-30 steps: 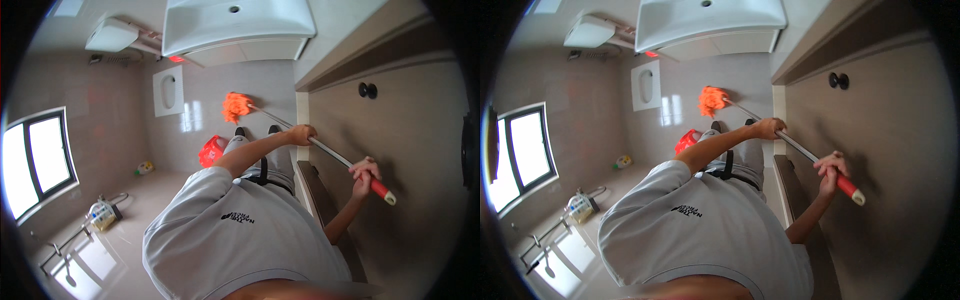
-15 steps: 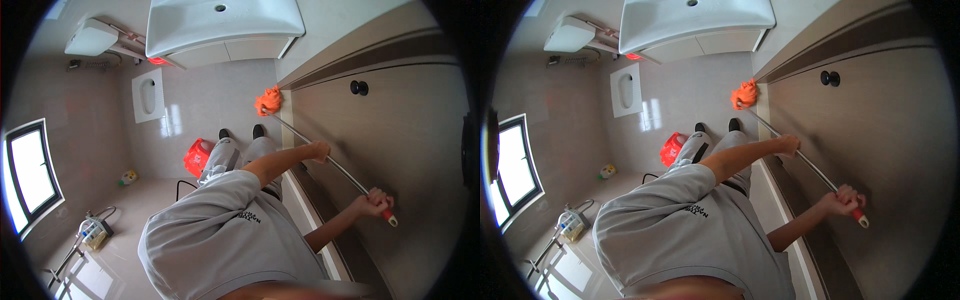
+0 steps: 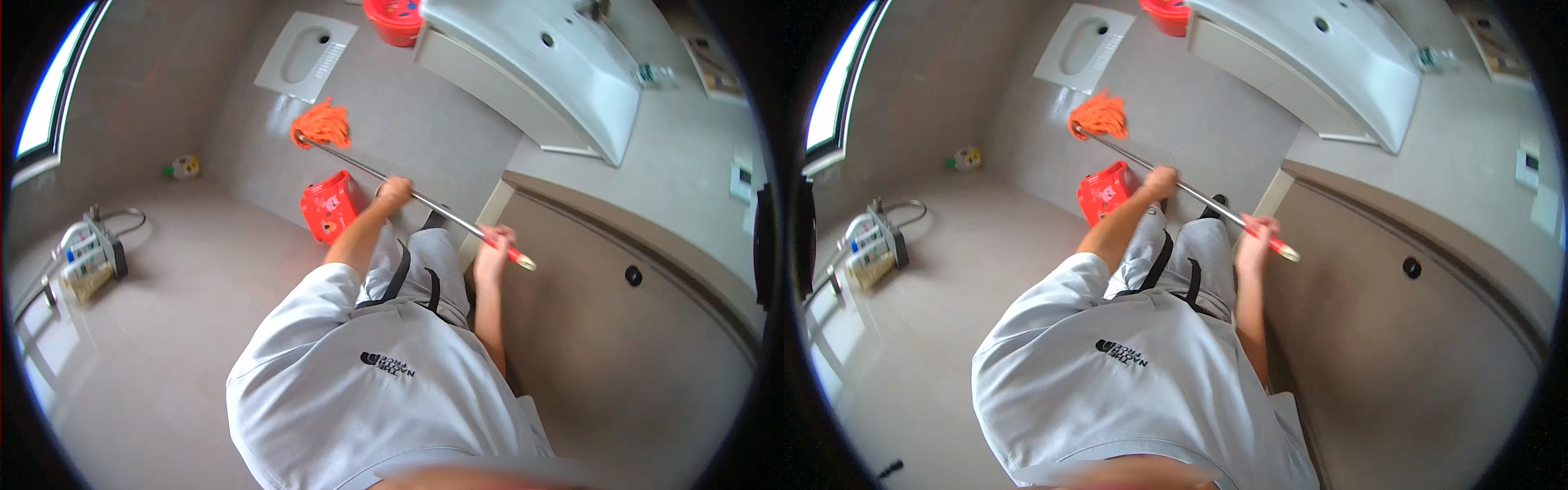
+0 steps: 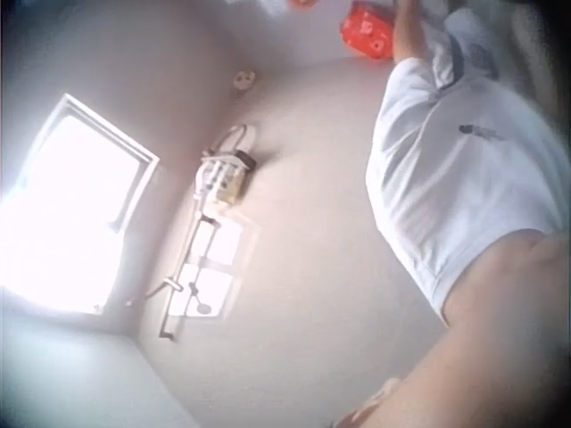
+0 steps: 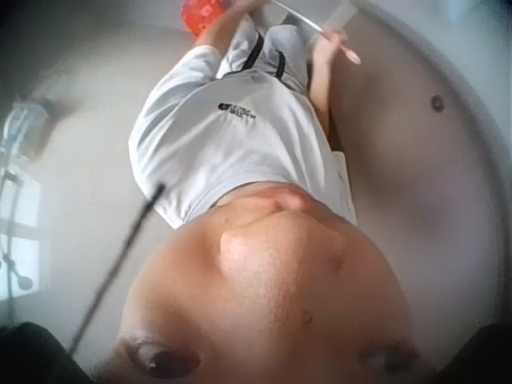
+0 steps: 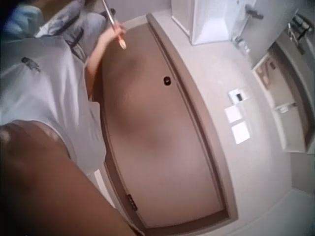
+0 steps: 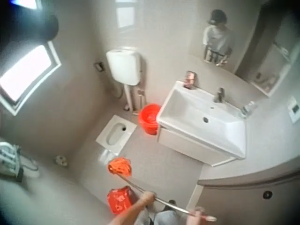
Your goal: Mopping the bathroom floor around the sink and squat toilet.
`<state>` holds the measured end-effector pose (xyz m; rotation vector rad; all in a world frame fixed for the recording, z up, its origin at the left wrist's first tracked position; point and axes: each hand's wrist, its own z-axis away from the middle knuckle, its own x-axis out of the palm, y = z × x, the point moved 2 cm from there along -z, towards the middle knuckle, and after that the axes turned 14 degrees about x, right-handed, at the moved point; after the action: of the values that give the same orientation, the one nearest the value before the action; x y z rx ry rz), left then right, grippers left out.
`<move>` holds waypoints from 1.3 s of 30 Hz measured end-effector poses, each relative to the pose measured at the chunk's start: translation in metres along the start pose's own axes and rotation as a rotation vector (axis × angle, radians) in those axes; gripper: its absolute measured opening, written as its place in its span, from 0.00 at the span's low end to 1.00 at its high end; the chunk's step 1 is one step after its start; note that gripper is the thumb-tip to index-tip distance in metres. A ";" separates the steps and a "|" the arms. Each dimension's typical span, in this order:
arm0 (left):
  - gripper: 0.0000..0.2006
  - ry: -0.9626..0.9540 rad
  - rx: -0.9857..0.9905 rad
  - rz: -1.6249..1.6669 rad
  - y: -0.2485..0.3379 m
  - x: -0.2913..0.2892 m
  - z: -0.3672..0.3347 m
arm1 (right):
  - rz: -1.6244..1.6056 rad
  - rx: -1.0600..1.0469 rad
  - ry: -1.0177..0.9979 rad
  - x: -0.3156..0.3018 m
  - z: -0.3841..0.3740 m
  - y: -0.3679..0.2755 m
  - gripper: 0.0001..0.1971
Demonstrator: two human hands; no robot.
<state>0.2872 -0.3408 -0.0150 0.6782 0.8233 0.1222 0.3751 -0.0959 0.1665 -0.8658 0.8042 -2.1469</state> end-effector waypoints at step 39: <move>0.16 -0.574 1.148 0.060 0.560 0.180 -0.029 | 0.222 -1.066 0.784 -0.255 0.293 -0.303 0.12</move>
<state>0.4759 0.1770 0.1926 1.7153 0.2440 -0.5192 0.6304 0.1907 0.4748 -0.2893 2.4209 -1.7380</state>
